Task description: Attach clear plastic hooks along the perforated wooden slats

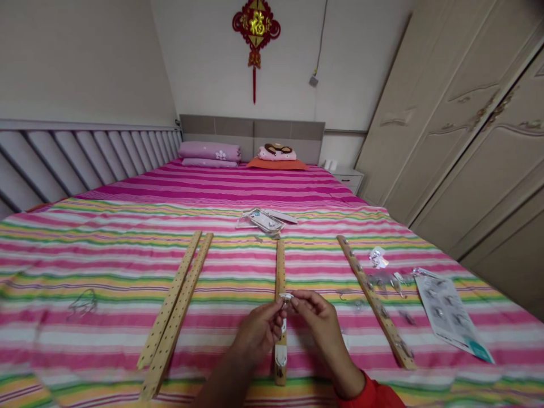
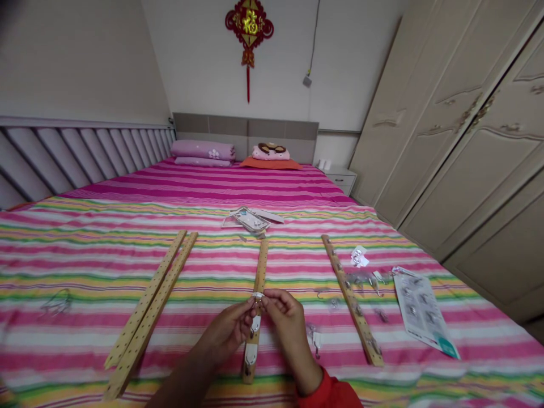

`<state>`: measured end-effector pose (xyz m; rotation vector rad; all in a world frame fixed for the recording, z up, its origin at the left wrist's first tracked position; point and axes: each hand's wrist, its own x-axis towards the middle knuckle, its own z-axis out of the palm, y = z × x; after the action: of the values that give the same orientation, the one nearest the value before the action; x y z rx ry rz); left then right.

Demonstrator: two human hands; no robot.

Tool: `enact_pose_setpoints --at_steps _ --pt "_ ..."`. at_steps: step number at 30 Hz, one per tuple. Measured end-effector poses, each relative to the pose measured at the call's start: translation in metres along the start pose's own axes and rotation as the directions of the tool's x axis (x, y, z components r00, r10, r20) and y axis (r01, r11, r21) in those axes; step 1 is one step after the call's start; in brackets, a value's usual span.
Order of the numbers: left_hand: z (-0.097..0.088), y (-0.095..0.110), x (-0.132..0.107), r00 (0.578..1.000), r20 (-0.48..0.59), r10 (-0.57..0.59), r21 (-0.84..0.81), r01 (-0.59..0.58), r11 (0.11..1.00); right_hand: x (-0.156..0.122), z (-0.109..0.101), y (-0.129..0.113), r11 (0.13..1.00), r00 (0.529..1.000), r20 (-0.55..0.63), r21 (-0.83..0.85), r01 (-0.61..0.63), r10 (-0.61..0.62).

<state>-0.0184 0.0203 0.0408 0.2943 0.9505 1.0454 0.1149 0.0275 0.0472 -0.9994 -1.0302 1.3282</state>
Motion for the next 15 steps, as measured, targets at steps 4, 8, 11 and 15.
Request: enact_pose_setpoints --at_steps 4,8,11,15 --pt "0.004 -0.002 -0.003 1.000 -0.014 0.017 0.013 -0.017 1.000 0.003 -0.001 0.000 1.000 1.000 0.018 -0.025 0.004 -0.004" --pt "0.003 0.005 -0.004 0.982 -0.012 0.191 0.146 -0.187 0.971 0.002 -0.004 0.005 0.998 0.999 0.038 -0.064 -0.005 0.007" --pt "0.002 0.013 -0.005 0.935 -0.017 0.354 0.314 -0.331 0.890 0.000 -0.005 0.010 0.998 0.998 0.038 -0.019 -0.053 0.054" --pt "0.004 0.021 -0.010 0.854 0.092 0.511 0.463 -0.491 0.738 -0.002 -0.001 0.011 0.993 0.997 0.013 0.091 -0.079 0.079"
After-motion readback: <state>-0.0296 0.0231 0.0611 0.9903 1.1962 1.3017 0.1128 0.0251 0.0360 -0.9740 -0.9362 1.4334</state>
